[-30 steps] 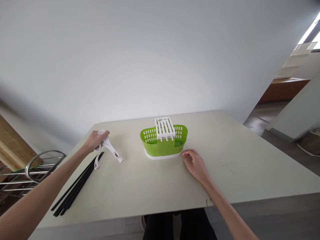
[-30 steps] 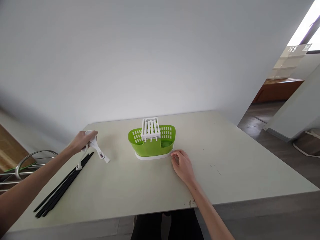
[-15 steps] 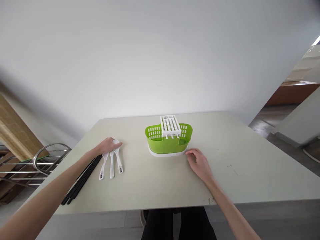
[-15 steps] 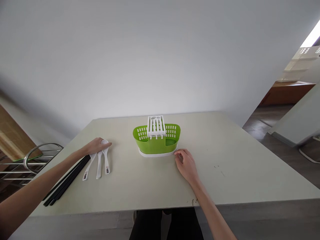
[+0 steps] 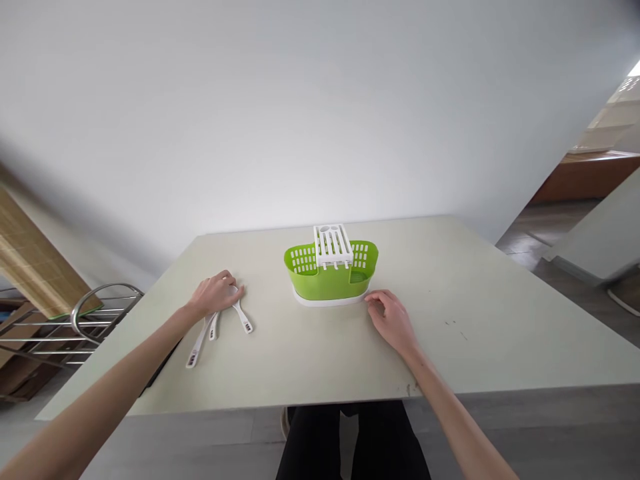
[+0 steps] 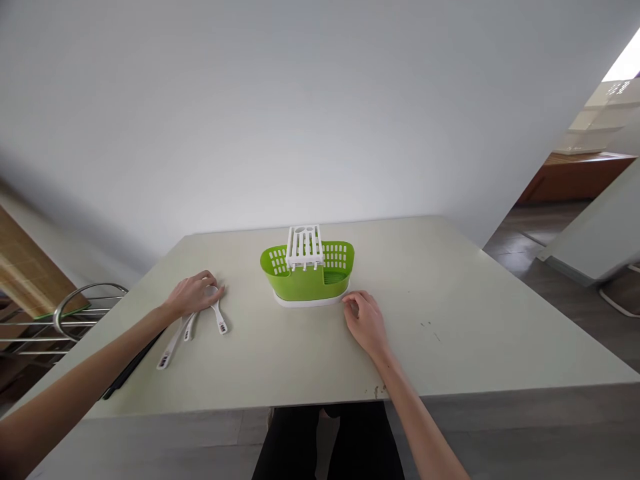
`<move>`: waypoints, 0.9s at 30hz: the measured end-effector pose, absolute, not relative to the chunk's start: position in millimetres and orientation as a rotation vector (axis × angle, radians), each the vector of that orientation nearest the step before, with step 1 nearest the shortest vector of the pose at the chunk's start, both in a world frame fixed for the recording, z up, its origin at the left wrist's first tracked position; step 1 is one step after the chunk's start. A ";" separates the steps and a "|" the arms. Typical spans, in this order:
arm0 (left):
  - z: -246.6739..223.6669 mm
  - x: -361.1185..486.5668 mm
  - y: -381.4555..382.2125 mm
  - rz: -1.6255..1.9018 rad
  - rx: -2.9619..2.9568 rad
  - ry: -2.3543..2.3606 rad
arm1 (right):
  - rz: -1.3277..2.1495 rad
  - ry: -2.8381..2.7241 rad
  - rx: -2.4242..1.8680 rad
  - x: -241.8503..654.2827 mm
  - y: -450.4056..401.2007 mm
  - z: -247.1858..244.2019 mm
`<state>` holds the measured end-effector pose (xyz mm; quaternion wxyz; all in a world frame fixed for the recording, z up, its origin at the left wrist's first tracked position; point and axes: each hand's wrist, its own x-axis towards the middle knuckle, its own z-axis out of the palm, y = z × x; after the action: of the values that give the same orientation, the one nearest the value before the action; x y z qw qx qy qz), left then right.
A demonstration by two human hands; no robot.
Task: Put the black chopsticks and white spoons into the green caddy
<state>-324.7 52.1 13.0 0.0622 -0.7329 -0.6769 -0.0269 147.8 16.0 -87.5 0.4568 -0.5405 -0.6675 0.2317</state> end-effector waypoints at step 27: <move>96.6 -18.8 45.6 -0.675 -2.329 -1.237 | 0.569 -1.646 -1.329 146.3 17.5 -84.7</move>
<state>-18.8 45.6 96.6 0.2081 -0.8369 -0.4445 -0.2424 146.3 17.5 -84.7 0.4578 -0.5392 -0.6681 0.2309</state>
